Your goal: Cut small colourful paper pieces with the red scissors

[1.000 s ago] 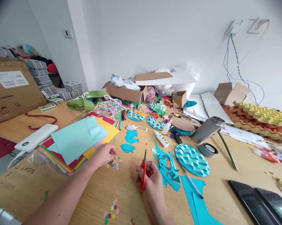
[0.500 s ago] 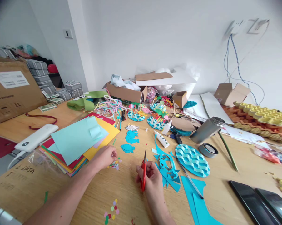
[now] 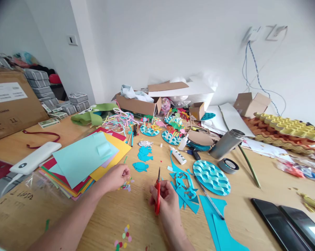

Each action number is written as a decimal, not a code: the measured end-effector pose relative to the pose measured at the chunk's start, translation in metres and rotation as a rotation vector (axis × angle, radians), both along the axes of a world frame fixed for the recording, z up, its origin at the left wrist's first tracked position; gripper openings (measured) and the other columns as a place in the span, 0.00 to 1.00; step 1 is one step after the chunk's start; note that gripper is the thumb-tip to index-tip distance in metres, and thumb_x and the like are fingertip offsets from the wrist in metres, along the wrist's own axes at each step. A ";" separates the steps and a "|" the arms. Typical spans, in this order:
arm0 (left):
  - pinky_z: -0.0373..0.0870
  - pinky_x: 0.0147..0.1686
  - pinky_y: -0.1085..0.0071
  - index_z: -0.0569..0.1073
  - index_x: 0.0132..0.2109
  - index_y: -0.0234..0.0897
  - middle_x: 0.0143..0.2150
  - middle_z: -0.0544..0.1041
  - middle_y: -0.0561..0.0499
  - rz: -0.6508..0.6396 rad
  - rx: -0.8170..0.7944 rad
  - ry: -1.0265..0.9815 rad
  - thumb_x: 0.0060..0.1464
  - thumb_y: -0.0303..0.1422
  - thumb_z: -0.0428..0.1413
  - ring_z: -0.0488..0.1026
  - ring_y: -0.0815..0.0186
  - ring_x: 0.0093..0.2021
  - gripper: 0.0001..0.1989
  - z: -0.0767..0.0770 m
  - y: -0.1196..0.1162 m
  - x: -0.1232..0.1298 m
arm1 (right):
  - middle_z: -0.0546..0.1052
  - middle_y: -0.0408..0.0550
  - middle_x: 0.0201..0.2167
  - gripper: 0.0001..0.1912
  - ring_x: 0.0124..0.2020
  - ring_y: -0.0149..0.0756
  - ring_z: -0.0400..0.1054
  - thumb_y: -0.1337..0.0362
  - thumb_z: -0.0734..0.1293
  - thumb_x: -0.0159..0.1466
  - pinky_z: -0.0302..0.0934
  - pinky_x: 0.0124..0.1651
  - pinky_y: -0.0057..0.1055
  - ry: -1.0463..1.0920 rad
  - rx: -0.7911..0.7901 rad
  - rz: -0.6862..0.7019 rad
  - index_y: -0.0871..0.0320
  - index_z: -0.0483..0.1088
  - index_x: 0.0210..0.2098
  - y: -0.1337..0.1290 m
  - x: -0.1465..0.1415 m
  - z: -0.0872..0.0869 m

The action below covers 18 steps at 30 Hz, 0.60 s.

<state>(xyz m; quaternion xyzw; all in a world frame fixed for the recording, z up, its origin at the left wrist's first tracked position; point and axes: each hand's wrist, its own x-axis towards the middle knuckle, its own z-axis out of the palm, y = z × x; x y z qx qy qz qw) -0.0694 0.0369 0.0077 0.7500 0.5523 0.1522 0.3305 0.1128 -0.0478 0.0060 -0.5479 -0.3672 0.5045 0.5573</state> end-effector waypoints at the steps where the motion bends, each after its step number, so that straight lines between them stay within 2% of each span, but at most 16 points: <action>1: 0.57 0.25 0.76 0.68 0.28 0.35 0.25 0.69 0.53 -0.004 -0.049 -0.079 0.47 0.28 0.51 0.65 0.70 0.26 0.03 0.000 0.000 0.002 | 0.67 0.35 0.16 0.17 0.14 0.27 0.61 0.59 0.73 0.49 0.52 0.17 0.22 0.010 0.002 0.000 0.57 0.60 0.24 0.000 -0.001 0.000; 4: 0.56 0.24 0.77 0.67 0.29 0.34 0.23 0.64 0.56 -0.010 -0.220 -0.328 0.47 0.34 0.51 0.61 0.72 0.23 0.06 0.002 -0.006 0.012 | 0.67 0.36 0.17 0.18 0.14 0.27 0.62 0.58 0.73 0.47 0.54 0.17 0.23 0.039 0.009 0.010 0.57 0.59 0.24 -0.001 -0.005 0.002; 7: 0.54 0.23 0.77 0.66 0.29 0.34 0.23 0.62 0.57 -0.026 -0.319 -0.468 0.46 0.35 0.52 0.58 0.73 0.24 0.07 0.005 -0.015 0.024 | 0.67 0.36 0.17 0.18 0.16 0.28 0.62 0.58 0.74 0.47 0.56 0.19 0.24 0.042 0.035 0.042 0.56 0.59 0.24 -0.001 -0.007 0.001; 12: 0.54 0.26 0.76 0.67 0.31 0.33 0.24 0.63 0.58 -0.066 -0.351 -0.509 0.46 0.35 0.53 0.58 0.73 0.26 0.08 0.005 -0.028 0.039 | 0.69 0.37 0.20 0.16 0.19 0.28 0.62 0.60 0.73 0.48 0.57 0.21 0.24 -0.003 0.084 0.063 0.57 0.61 0.25 -0.001 -0.007 -0.004; 18: 0.53 0.24 0.76 0.65 0.30 0.34 0.22 0.61 0.59 -0.052 -0.427 -0.537 0.46 0.37 0.54 0.56 0.74 0.23 0.09 0.003 -0.031 0.041 | 0.68 0.36 0.20 0.16 0.16 0.26 0.61 0.62 0.73 0.49 0.57 0.20 0.24 0.039 0.085 0.076 0.57 0.60 0.25 0.000 -0.006 -0.006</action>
